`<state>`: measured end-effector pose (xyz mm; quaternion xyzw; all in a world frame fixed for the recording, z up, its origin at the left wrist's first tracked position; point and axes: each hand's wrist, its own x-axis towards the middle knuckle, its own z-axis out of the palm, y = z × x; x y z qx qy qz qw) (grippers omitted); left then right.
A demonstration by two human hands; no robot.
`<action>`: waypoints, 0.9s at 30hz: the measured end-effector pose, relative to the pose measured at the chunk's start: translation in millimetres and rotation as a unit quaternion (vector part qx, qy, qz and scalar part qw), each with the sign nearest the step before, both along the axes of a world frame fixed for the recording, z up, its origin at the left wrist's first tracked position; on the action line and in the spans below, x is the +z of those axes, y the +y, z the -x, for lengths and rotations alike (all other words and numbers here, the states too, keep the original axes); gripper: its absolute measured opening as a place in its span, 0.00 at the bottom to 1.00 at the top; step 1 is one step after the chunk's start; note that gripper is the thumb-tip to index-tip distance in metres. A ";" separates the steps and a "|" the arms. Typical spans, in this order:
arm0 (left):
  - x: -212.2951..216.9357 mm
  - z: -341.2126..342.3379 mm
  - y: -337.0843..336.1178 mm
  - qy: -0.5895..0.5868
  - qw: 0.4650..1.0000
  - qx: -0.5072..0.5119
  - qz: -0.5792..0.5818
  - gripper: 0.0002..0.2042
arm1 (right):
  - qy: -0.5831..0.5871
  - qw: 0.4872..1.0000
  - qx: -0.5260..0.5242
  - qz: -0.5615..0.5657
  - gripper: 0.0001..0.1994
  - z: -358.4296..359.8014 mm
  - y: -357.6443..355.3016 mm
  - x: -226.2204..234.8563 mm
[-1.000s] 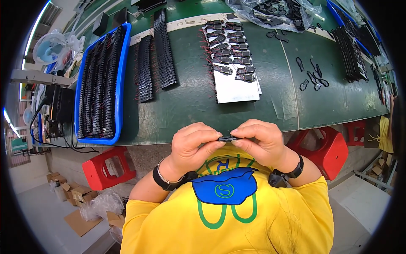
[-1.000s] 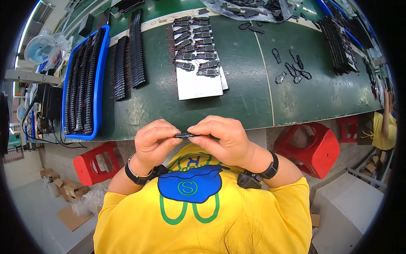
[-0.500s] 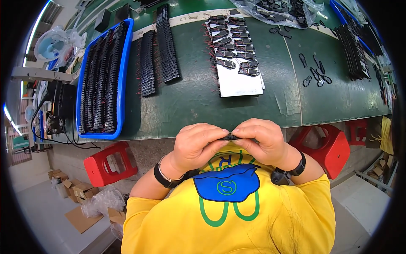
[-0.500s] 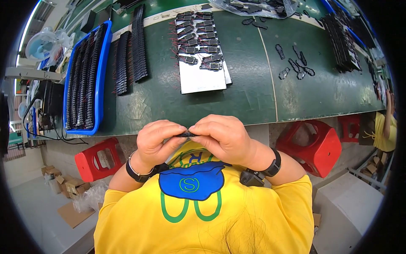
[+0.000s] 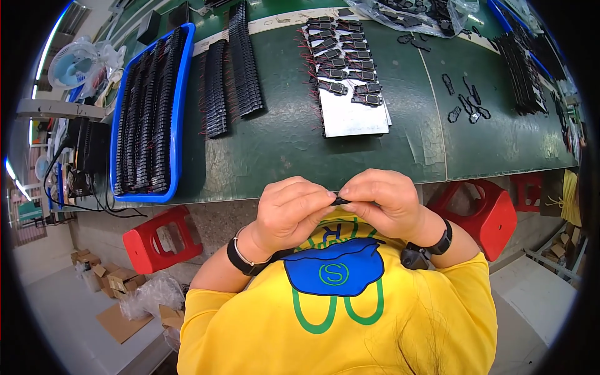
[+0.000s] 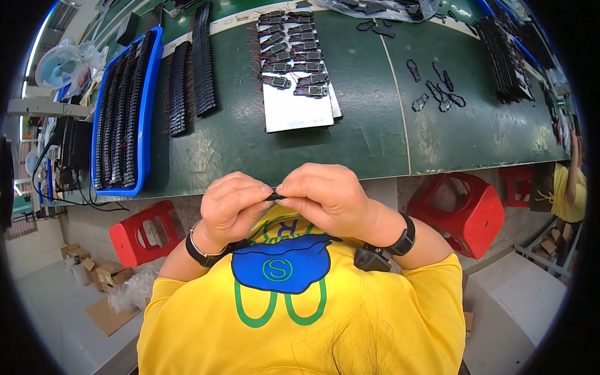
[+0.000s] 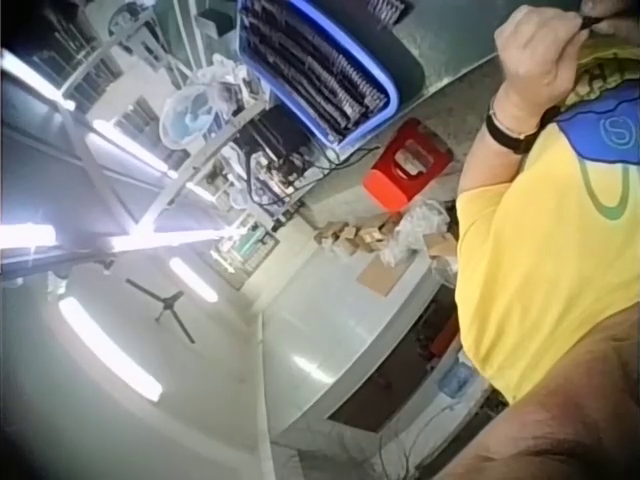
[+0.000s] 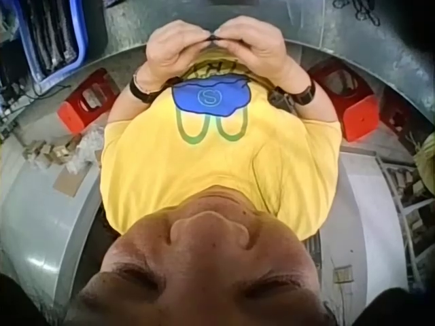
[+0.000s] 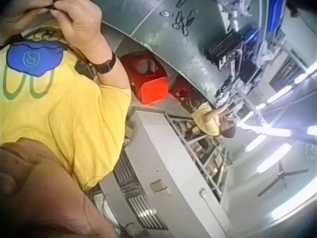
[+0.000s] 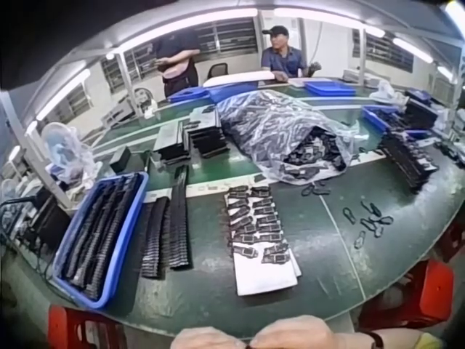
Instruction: The person picks up a small electronic component and a black plastic casing, fits the component into the casing, and presses them together. After assembling the unit, the person places it onto a metal plate and repeats the process with the next set of parts.
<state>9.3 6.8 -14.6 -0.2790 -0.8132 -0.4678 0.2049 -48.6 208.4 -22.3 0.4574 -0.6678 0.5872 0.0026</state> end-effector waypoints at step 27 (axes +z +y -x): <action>1.7 -11.3 0.8 -0.184 0.974 0.047 -0.124 0.12 | 0.010 1.000 -0.012 -0.002 0.11 7.7 -5.6 2.2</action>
